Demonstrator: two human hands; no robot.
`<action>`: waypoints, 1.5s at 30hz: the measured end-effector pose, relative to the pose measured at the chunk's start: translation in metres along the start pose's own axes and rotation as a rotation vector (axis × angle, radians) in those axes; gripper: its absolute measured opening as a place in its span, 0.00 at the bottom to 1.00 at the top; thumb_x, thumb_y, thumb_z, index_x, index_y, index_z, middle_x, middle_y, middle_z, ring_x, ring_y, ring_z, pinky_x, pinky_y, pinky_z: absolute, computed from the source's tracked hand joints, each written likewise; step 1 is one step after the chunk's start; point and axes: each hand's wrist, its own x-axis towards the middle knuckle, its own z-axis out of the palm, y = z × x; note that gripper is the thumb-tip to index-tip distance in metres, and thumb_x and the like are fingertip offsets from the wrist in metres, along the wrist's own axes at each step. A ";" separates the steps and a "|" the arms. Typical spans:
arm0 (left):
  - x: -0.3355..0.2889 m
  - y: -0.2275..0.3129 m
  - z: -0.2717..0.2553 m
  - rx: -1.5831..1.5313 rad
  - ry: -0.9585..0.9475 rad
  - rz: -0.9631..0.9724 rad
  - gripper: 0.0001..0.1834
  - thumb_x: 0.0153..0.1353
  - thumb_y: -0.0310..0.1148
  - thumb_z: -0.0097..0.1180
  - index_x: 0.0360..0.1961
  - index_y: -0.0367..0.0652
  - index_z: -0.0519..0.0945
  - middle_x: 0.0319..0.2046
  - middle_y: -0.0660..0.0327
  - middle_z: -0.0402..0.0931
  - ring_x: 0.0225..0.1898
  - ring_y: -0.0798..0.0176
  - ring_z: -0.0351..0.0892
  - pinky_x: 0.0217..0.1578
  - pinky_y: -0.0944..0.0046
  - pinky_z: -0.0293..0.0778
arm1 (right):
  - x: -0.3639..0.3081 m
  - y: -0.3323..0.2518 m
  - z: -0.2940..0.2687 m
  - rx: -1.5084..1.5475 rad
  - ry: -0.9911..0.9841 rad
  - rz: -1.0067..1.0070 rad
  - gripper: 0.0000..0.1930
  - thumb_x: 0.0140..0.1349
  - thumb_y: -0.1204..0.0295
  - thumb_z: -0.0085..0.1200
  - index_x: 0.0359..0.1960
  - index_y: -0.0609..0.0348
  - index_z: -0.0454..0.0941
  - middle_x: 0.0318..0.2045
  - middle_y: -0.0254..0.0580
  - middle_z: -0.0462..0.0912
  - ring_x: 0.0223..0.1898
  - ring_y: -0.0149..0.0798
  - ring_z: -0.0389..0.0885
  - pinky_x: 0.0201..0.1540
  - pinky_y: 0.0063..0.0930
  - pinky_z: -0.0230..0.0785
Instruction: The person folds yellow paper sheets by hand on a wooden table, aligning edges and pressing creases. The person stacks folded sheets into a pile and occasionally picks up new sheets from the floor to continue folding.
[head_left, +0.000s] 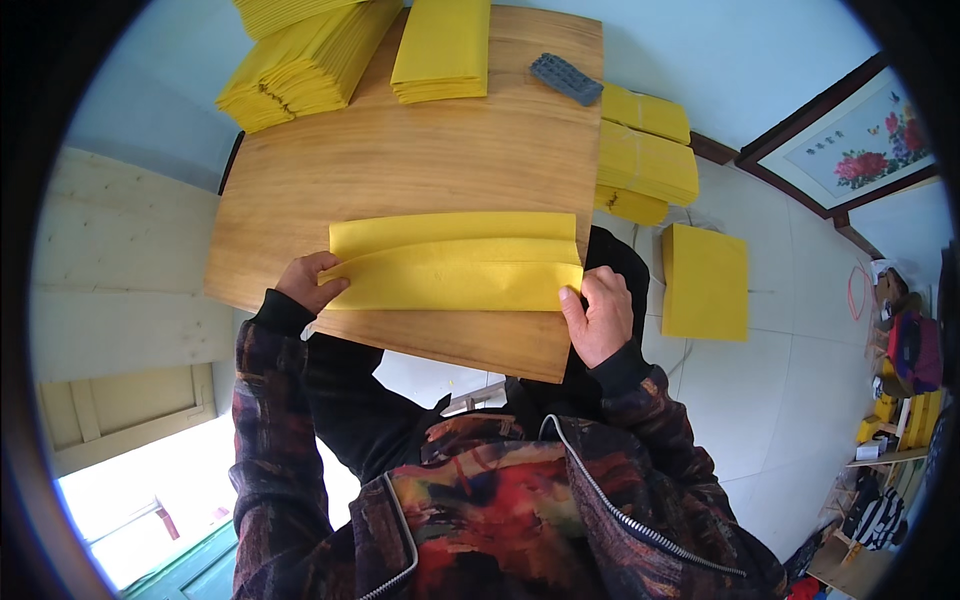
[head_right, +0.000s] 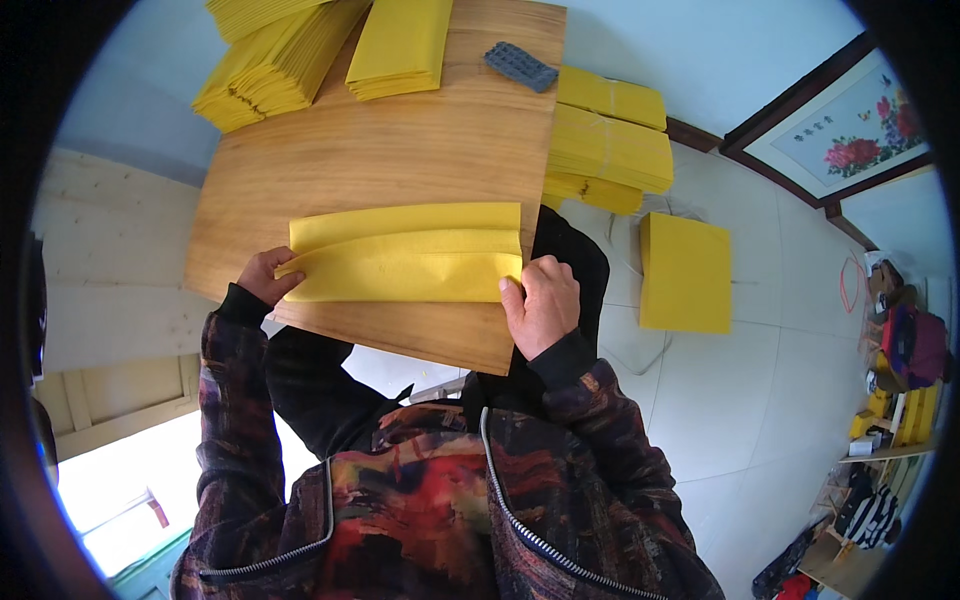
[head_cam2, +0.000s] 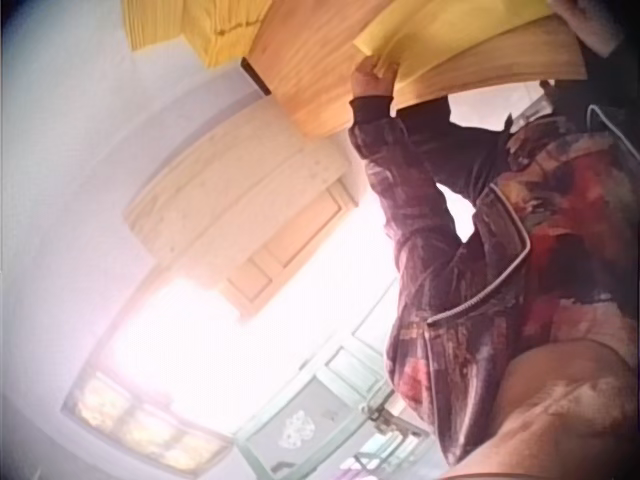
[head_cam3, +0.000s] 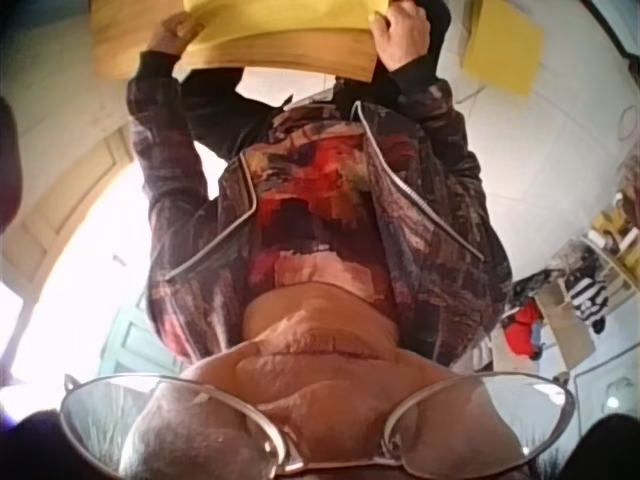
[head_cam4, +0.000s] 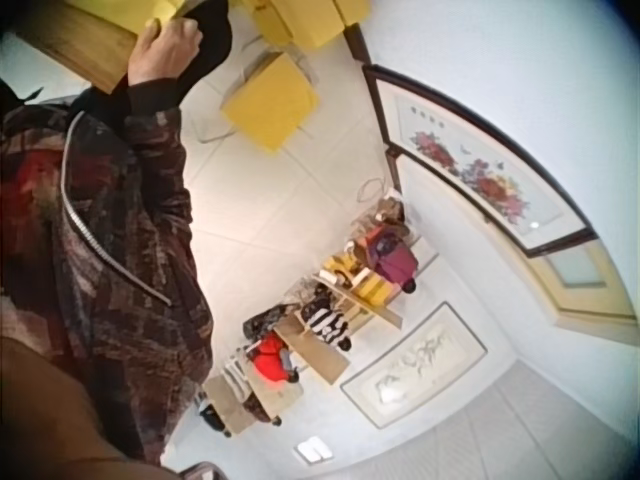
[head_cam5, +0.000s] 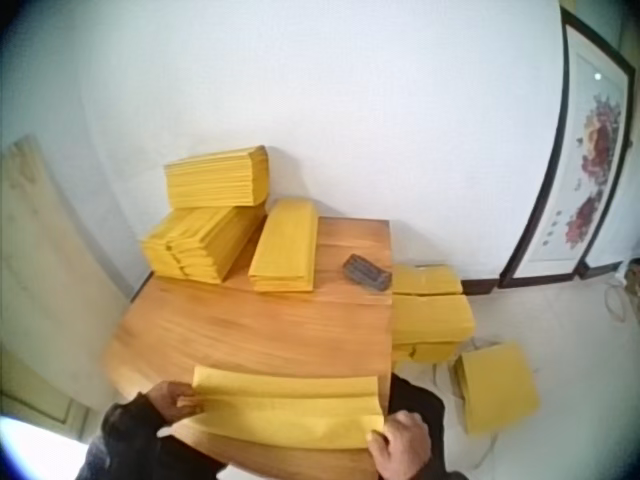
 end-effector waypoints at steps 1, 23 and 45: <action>-0.001 0.000 0.001 -0.040 -0.006 -0.030 0.13 0.56 0.32 0.60 0.41 0.38 0.82 0.34 0.56 0.83 0.37 0.60 0.81 0.40 0.62 0.74 | -0.001 -0.002 -0.001 -0.022 -0.003 0.010 0.11 0.56 0.67 0.59 0.24 0.61 0.74 0.31 0.43 0.74 0.38 0.50 0.73 0.39 0.43 0.65; 0.010 -0.017 0.021 -0.140 0.184 -0.058 0.16 0.49 0.35 0.63 0.38 0.40 0.79 0.30 0.54 0.81 0.34 0.57 0.81 0.37 0.62 0.75 | 0.016 -0.006 -0.002 -0.232 -0.133 0.094 0.15 0.59 0.64 0.57 0.21 0.62 0.74 0.26 0.46 0.72 0.31 0.51 0.75 0.33 0.44 0.68; 0.009 0.005 0.022 0.029 0.251 -0.169 0.25 0.48 0.37 0.64 0.46 0.40 0.74 0.37 0.46 0.80 0.40 0.42 0.80 0.41 0.53 0.76 | 0.030 -0.056 0.015 -0.132 -0.095 -0.408 0.22 0.48 0.69 0.66 0.44 0.62 0.76 0.51 0.45 0.73 0.57 0.49 0.70 0.61 0.48 0.60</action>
